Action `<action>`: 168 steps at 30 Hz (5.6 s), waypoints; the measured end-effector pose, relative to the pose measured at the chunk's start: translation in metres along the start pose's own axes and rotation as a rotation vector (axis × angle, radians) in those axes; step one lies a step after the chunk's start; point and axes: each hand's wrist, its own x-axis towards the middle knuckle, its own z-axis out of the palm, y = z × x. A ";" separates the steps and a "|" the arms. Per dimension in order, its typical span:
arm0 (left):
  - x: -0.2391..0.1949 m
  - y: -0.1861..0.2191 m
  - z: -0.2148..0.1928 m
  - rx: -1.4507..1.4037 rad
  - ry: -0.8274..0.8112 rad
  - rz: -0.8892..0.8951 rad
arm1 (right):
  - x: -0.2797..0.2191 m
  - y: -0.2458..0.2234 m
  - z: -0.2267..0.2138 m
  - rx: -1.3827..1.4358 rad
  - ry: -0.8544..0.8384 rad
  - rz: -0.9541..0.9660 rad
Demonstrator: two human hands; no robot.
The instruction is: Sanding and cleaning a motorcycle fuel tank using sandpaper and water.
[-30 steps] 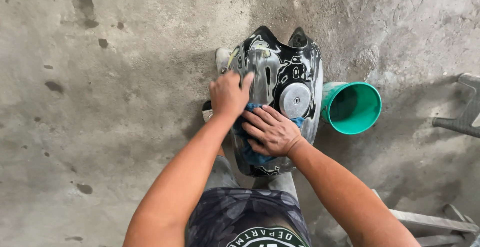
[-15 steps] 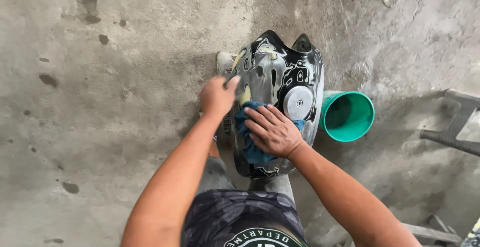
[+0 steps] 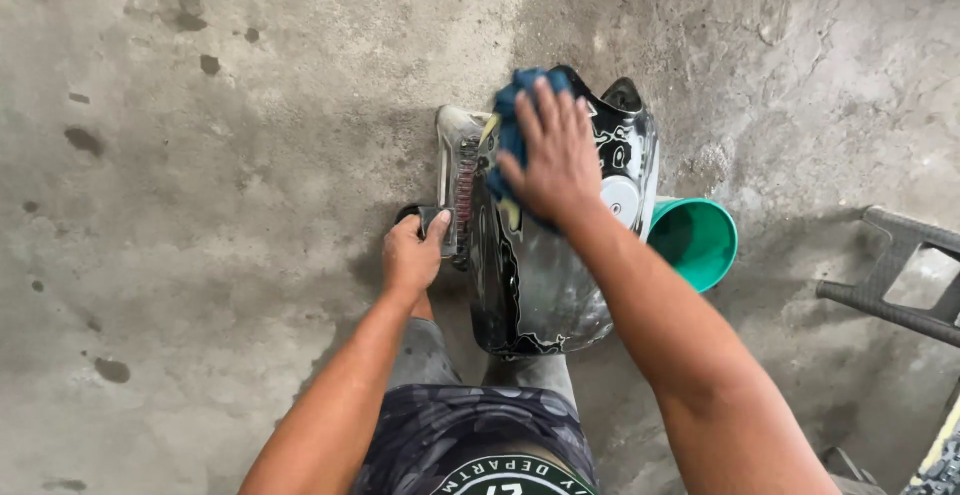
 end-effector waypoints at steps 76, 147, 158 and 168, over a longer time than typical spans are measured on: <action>-0.353 -0.045 0.005 0.088 -0.403 0.332 | -0.521 -0.007 0.108 1.115 0.668 0.507; -0.243 -0.050 0.600 -0.248 -0.371 -0.173 | -0.382 0.457 0.463 1.355 0.049 0.850; -0.164 -0.071 0.685 -0.342 -0.286 -0.237 | -0.302 0.555 0.812 0.498 -0.504 0.664; -0.137 -0.053 0.682 -0.133 -0.063 0.210 | -0.317 0.482 0.489 1.348 -0.014 0.850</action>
